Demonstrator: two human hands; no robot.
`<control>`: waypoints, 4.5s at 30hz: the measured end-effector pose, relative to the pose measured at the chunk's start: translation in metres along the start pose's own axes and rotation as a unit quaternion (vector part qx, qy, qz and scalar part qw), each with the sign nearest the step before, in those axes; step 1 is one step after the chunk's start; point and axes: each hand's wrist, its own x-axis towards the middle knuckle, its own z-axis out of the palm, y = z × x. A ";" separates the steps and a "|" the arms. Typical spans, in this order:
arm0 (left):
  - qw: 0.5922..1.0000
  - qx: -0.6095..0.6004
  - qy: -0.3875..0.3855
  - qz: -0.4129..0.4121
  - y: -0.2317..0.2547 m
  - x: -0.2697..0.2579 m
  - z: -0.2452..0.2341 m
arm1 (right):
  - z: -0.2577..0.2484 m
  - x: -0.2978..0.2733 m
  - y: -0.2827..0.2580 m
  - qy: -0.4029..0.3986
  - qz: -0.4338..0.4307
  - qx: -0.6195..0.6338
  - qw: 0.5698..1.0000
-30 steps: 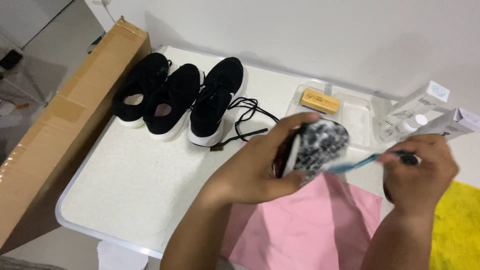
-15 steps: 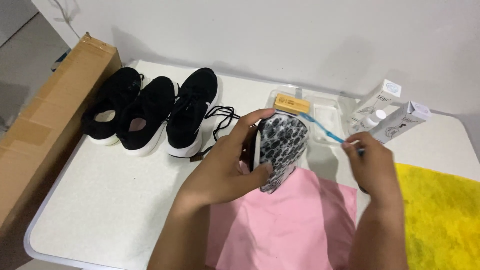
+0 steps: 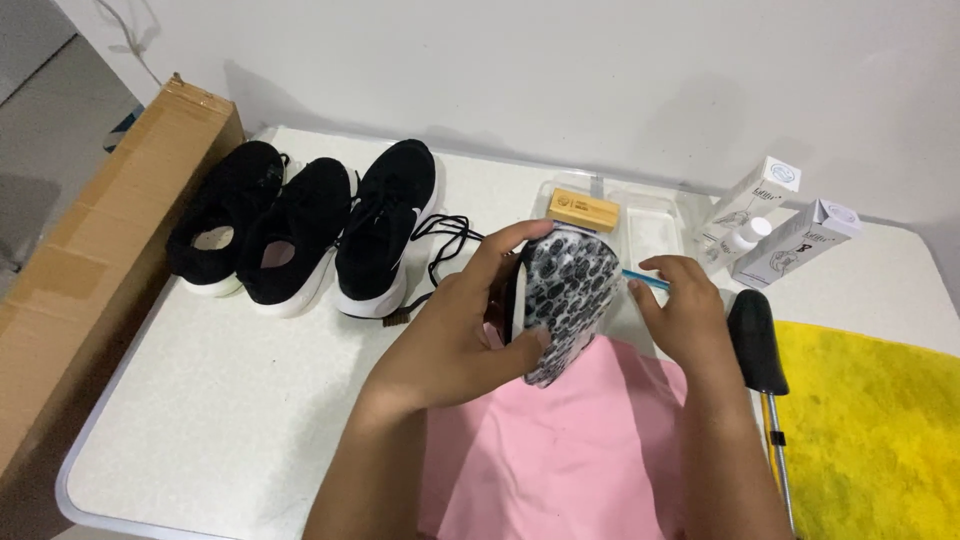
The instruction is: Cleaning the midsole of a sneaker using a toothbrush and a cloth.
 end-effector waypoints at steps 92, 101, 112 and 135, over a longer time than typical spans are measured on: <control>0.994 -0.102 0.010 -0.050 -0.213 0.055 0.118 | 0.040 -0.096 -0.051 0.022 -0.140 0.282 0.949; 0.991 -0.125 -0.002 -0.036 -0.213 0.052 0.115 | 0.039 -0.112 -0.064 -0.111 0.094 0.386 0.911; 0.981 -0.135 -0.010 -0.140 -0.179 0.053 0.101 | 0.054 -0.112 -0.069 -0.066 0.054 0.352 0.932; 0.976 -0.145 -0.125 -0.103 -0.188 0.052 0.091 | 0.061 -0.130 0.000 -0.076 0.064 0.113 0.989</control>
